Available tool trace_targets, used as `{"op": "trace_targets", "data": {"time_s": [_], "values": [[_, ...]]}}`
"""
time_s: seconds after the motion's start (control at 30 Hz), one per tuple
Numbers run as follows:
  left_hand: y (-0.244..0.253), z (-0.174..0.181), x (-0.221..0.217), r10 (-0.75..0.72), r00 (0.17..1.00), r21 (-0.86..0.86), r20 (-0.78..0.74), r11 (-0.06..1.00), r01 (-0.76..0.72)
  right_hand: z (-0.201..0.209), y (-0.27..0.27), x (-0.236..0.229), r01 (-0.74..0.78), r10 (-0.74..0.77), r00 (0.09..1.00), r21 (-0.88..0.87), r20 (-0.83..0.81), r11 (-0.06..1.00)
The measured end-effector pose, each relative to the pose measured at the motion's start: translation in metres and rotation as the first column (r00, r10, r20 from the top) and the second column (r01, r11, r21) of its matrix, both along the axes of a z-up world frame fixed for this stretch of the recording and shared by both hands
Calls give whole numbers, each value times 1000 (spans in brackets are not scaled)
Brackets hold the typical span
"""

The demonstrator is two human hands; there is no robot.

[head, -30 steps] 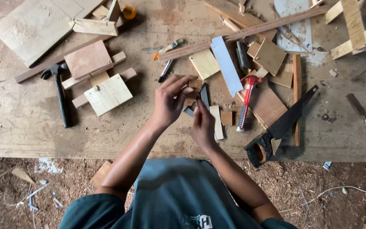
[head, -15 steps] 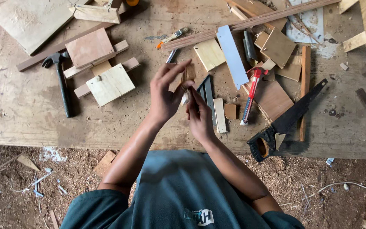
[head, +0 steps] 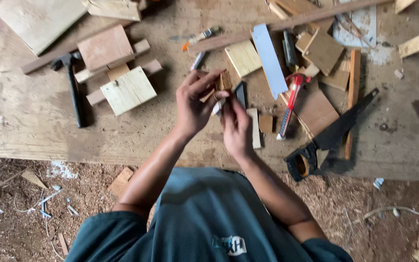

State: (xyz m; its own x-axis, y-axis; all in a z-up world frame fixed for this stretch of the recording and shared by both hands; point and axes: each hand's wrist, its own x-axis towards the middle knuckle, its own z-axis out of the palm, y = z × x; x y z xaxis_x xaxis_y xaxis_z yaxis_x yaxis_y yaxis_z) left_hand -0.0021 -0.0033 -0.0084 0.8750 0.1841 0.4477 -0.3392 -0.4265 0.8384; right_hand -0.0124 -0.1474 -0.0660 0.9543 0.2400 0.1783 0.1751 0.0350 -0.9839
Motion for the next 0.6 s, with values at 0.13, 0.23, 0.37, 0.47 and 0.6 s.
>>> {"op": "trace_targets", "data": {"time_s": [0.13,0.23,0.37,0.47,0.6], "values": [[-2,-2,3,-41,999,-71,34,997,43,-3,-2,3,27,-26,999,-36,27,999],[-1,-1,5,-29,999,-85,14,996,30,0,5,1,31,-21,998,-176,56,984],[0,-5,4,-66,998,-119,-4,991,65,5,0,2,-16,11,999,105,42,994],[-1,-6,2,-99,995,-159,-3,983,97,10,-3,3,21,-33,981,66,192,998],[3,-2,3,-85,996,-212,10,974,85,17,4,1,18,-8,993,-82,120,996]]}}
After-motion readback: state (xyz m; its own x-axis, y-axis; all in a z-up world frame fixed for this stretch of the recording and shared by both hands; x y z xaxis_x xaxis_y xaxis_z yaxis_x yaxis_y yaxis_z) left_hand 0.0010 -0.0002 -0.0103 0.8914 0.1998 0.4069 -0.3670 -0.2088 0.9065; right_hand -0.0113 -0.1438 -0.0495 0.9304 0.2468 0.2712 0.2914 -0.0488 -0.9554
